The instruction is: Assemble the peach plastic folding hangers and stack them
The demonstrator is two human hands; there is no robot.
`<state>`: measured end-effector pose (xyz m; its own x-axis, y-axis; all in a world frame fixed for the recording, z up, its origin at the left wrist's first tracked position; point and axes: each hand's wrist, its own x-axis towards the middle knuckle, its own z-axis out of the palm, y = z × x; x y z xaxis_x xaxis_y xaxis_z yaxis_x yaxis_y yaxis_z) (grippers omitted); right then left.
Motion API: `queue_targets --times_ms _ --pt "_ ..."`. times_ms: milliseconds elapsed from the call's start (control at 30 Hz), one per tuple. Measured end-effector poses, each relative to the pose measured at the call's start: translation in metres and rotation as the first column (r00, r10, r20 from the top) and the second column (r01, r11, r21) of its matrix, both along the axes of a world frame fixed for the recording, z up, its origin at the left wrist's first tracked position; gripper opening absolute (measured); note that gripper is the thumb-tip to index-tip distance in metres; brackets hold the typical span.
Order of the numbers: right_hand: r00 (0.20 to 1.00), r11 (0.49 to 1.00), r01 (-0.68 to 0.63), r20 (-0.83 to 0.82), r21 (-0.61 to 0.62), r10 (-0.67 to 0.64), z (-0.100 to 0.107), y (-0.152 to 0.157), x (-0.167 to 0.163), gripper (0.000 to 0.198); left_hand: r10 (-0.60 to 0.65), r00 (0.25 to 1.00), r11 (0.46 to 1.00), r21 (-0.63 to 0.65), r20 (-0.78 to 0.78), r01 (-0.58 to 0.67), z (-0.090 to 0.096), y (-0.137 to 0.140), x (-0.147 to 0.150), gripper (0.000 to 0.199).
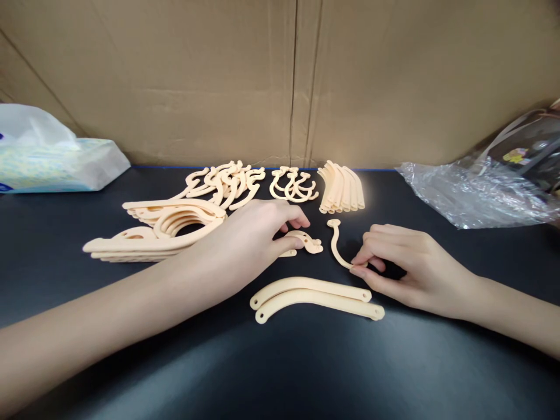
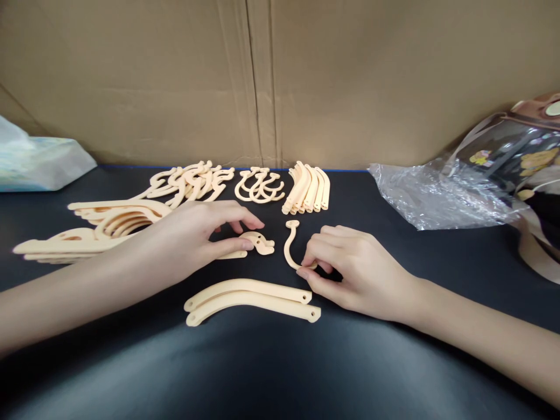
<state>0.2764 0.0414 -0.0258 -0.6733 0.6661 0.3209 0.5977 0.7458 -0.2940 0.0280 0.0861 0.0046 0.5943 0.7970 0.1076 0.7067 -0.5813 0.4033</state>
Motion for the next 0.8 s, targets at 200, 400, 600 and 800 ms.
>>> queue_targets --times_ms 200,400,600,800 --pt "1.000 1.000 -0.002 0.005 0.002 0.002 0.001 0.000 0.000 0.007 -0.063 0.989 0.998 -0.013 -0.131 0.062 0.020 0.003 -0.005 0.016" --pt "1.000 1.000 -0.002 0.008 -0.004 0.002 0.001 0.001 0.000 0.006 -0.044 0.944 0.997 0.047 -0.328 0.062 0.029 0.002 -0.016 0.003" --pt "1.000 1.000 0.002 0.012 -0.006 -0.002 0.001 0.000 0.000 0.007 0.005 0.958 0.998 0.057 -0.288 0.012 0.022 -0.003 -0.013 0.022" --pt "1.000 1.000 0.009 0.016 -0.001 -0.009 0.001 0.000 0.000 0.009 0.023 0.955 0.999 0.046 -0.297 -0.010 0.017 -0.005 -0.012 0.017"
